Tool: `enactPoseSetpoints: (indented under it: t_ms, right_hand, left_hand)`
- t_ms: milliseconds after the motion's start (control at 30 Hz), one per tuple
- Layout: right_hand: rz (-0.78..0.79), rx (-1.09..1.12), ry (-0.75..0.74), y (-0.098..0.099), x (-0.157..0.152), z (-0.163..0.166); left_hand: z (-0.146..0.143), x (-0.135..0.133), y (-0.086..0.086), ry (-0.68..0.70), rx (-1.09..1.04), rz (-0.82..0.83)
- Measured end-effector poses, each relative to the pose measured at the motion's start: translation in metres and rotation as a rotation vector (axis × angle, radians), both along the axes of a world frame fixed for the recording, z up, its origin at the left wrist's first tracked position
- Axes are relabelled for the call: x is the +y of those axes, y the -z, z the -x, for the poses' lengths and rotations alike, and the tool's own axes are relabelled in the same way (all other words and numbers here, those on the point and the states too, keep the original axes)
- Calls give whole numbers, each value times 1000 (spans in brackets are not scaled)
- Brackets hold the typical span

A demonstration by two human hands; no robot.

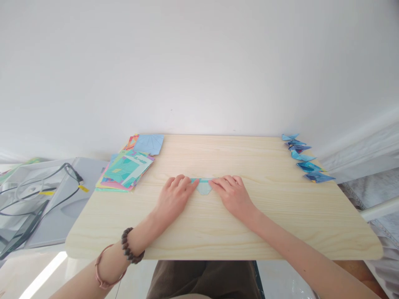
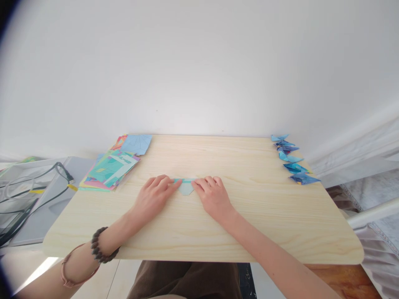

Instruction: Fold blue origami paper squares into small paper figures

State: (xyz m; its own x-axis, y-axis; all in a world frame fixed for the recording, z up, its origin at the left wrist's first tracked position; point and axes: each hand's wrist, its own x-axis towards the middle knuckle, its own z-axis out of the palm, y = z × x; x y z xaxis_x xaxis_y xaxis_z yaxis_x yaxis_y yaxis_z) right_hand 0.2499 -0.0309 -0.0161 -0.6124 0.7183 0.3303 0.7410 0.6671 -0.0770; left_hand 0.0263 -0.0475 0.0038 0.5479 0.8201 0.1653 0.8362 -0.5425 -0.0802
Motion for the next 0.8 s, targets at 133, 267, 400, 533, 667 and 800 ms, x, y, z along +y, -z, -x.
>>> enactPoseSetpoints:
  t_ms: [133,267,400,533,667,800]
  right_hand:
    - [-18,5,52,5,-8,-4]
    - [-30,26,96,3,-14,-6]
    - [-42,64,150,0,-18,-7]
    - [-34,69,146,0,-19,-8]
    - [-3,87,160,-2,-17,-4]
    - [17,142,187,-5,-12,2]
  left_hand:
    - [-7,-7,2,-89,0,-16]
    - [-10,-13,4,-121,-4,-42]
    - [-9,-17,8,-131,-27,-81]
    - [-8,-18,11,-131,-51,-103]
    - [-15,-16,8,-152,-40,-68]
    - [-23,-14,3,-168,-24,-42]
